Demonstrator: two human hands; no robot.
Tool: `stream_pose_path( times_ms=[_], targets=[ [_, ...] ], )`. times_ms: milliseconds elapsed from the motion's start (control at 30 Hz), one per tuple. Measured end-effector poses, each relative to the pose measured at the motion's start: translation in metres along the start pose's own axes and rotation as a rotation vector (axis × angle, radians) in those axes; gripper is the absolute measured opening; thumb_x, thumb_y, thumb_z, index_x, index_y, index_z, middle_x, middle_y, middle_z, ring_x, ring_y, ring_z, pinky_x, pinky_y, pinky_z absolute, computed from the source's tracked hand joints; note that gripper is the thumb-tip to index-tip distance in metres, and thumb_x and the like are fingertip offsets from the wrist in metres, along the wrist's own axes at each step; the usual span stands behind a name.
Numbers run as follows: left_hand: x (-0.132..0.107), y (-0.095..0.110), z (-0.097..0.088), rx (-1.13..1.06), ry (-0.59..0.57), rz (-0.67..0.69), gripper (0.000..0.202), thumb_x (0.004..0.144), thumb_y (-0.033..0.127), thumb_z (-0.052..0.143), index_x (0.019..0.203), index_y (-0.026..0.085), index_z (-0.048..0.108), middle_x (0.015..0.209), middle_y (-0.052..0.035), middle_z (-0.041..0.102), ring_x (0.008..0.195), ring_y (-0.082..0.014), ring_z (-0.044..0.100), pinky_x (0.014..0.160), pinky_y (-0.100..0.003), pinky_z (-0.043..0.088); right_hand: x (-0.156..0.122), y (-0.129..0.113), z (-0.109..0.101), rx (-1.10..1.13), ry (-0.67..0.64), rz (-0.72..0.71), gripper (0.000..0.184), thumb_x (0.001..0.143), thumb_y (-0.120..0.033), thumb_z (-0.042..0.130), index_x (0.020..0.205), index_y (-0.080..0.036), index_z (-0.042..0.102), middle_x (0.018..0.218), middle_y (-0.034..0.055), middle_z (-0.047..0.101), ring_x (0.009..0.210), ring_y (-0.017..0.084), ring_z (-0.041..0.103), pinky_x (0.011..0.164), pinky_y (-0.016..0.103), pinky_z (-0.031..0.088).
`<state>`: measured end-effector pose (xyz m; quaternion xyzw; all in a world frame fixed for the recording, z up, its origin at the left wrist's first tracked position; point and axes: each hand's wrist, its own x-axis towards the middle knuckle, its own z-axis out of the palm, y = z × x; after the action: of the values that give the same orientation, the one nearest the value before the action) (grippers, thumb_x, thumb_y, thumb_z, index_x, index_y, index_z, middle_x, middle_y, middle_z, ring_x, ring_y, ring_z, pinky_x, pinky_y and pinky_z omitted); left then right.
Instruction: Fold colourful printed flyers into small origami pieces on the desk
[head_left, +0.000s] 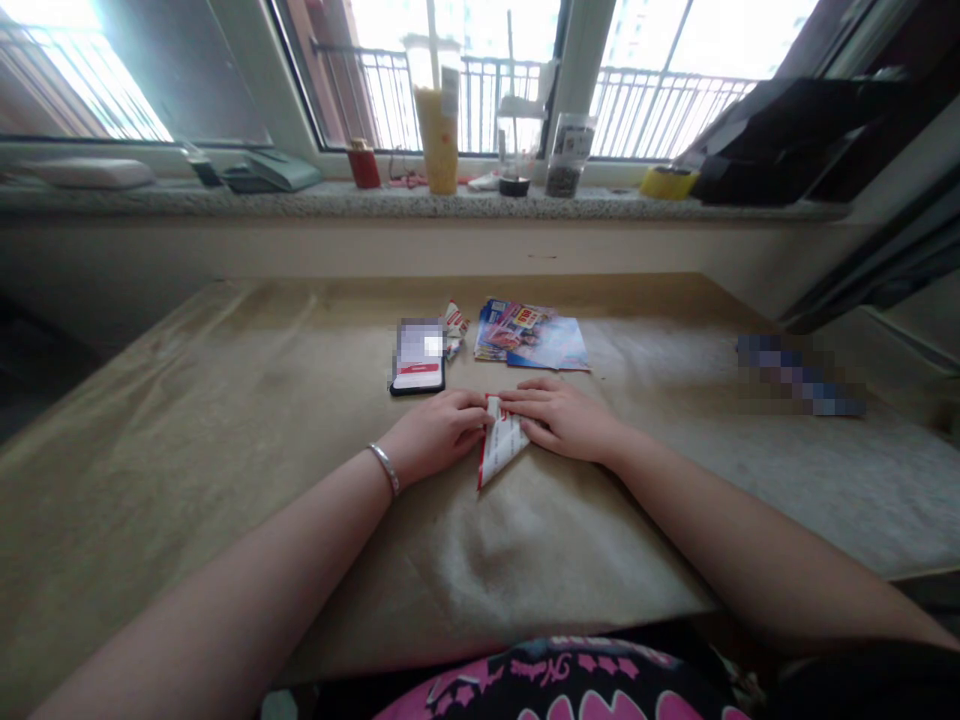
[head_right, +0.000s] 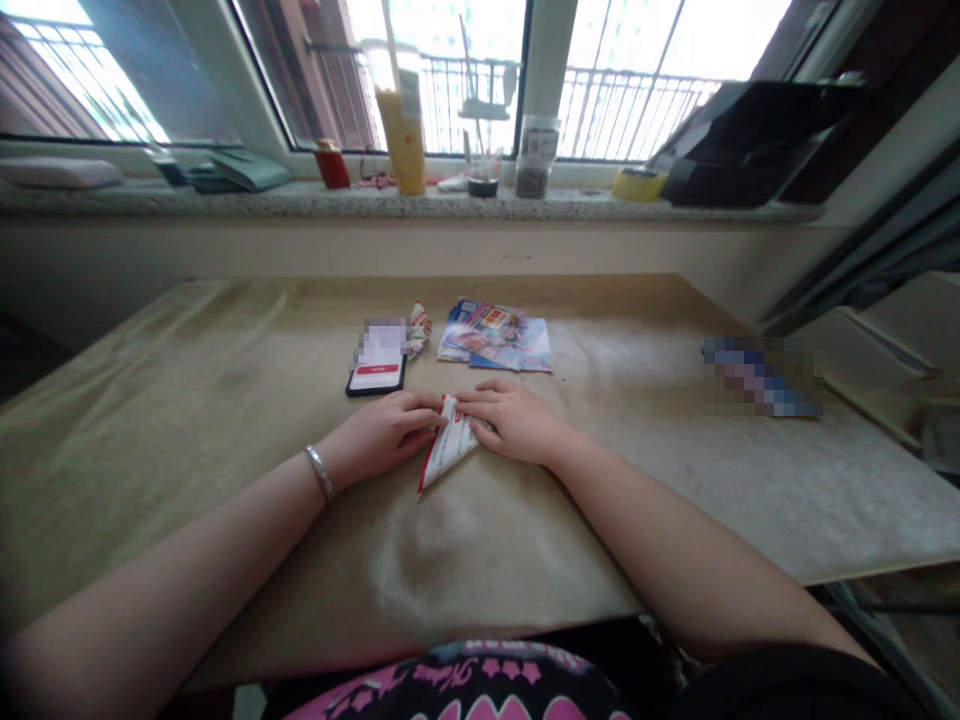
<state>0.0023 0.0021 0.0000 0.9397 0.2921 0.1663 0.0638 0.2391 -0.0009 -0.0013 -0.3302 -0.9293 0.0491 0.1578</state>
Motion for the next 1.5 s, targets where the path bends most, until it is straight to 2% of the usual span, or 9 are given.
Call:
stream_pose_path(
  times_ms=[267, 467, 567, 667, 800, 900, 1067, 1233, 1500],
  targets=[
    [0.002, 0.007, -0.001, 0.035, -0.02, -0.008, 0.028, 0.092, 0.026, 0.045, 0.113, 0.019, 0.061, 0.108, -0.0087, 0.062, 0.101, -0.0192, 0.057, 0.09, -0.034, 0.048, -0.001, 0.001, -0.001, 0.046, 0.016, 0.008, 0.041, 0.085, -0.024, 0.049, 0.126, -0.022, 0.058, 0.127, 0.0032, 0.059, 0.116, 0.023, 0.051, 0.1, 0.042, 0.042],
    [0.0, 0.01, 0.005, 0.086, 0.017, -0.083, 0.027, 0.091, 0.029, 0.046, 0.109, 0.02, 0.064, 0.126, -0.0123, 0.053, 0.116, -0.0252, 0.05, 0.098, -0.042, 0.044, -0.001, 0.005, 0.002, 0.001, 0.011, -0.001, 0.04, 0.088, -0.024, 0.046, 0.127, -0.024, 0.056, 0.132, 0.0042, 0.056, 0.12, 0.023, 0.047, 0.103, 0.044, 0.039],
    [-0.001, 0.009, 0.005, 0.086, -0.02, -0.088, 0.032, 0.091, 0.031, 0.046, 0.118, 0.019, 0.058, 0.128, -0.013, 0.052, 0.119, -0.0257, 0.048, 0.101, -0.043, 0.041, -0.001, 0.007, 0.003, -0.049, 0.026, 0.026, 0.041, 0.089, -0.029, 0.047, 0.129, -0.024, 0.055, 0.136, 0.0073, 0.051, 0.125, 0.025, 0.043, 0.104, 0.045, 0.036],
    [0.0, 0.007, 0.002, 0.065, -0.039, -0.074, 0.039, 0.091, 0.033, 0.047, 0.127, 0.02, 0.052, 0.127, -0.0121, 0.052, 0.117, -0.0237, 0.049, 0.102, -0.042, 0.041, -0.002, 0.012, 0.0, -0.029, 0.031, 0.035, 0.043, 0.087, -0.037, 0.052, 0.128, -0.025, 0.055, 0.132, 0.0093, 0.055, 0.122, 0.026, 0.046, 0.103, 0.047, 0.036],
    [0.0, 0.007, 0.0, 0.048, -0.048, -0.069, 0.04, 0.091, 0.034, 0.046, 0.129, 0.022, 0.049, 0.124, -0.0103, 0.052, 0.114, -0.0223, 0.05, 0.101, -0.04, 0.041, -0.008, 0.018, -0.004, 0.065, -0.004, -0.016, 0.058, 0.077, -0.046, 0.064, 0.13, -0.026, 0.053, 0.128, 0.0097, 0.057, 0.12, 0.026, 0.048, 0.101, 0.045, 0.038],
    [0.0, 0.007, -0.001, 0.04, -0.047, -0.079, 0.038, 0.091, 0.034, 0.046, 0.127, 0.021, 0.051, 0.124, -0.0103, 0.052, 0.113, -0.0223, 0.05, 0.1, -0.039, 0.041, -0.012, 0.022, -0.007, 0.06, -0.007, -0.019, 0.053, 0.08, -0.04, 0.063, 0.13, -0.028, 0.052, 0.129, 0.0086, 0.057, 0.121, 0.025, 0.047, 0.101, 0.046, 0.038],
    [0.0, 0.005, -0.003, 0.033, -0.074, -0.07, 0.041, 0.091, 0.033, 0.045, 0.13, 0.022, 0.048, 0.119, -0.0089, 0.054, 0.11, -0.0217, 0.05, 0.098, -0.037, 0.042, -0.012, 0.024, -0.006, -0.049, 0.012, 0.051, 0.038, 0.09, -0.025, 0.046, 0.126, -0.025, 0.057, 0.132, 0.008, 0.054, 0.122, 0.024, 0.046, 0.102, 0.044, 0.038],
    [-0.004, 0.003, 0.0, 0.065, -0.081, -0.09, 0.042, 0.091, 0.033, 0.045, 0.131, 0.022, 0.047, 0.124, -0.0096, 0.05, 0.113, -0.0223, 0.048, 0.099, -0.038, 0.041, -0.009, 0.023, 0.003, -0.119, 0.029, 0.145, 0.043, 0.089, -0.015, 0.039, 0.128, -0.023, 0.056, 0.137, 0.0083, 0.05, 0.128, 0.025, 0.039, 0.104, 0.046, 0.036],
    [-0.004, 0.004, 0.0, 0.101, -0.087, -0.097, 0.043, 0.09, 0.033, 0.045, 0.131, 0.019, 0.047, 0.126, -0.0104, 0.05, 0.114, -0.0235, 0.048, 0.099, -0.038, 0.041, -0.01, 0.023, 0.001, -0.051, -0.03, 0.125, 0.054, 0.079, -0.01, 0.045, 0.132, -0.022, 0.052, 0.14, 0.0059, 0.047, 0.132, 0.026, 0.033, 0.109, 0.047, 0.03]
  ],
)
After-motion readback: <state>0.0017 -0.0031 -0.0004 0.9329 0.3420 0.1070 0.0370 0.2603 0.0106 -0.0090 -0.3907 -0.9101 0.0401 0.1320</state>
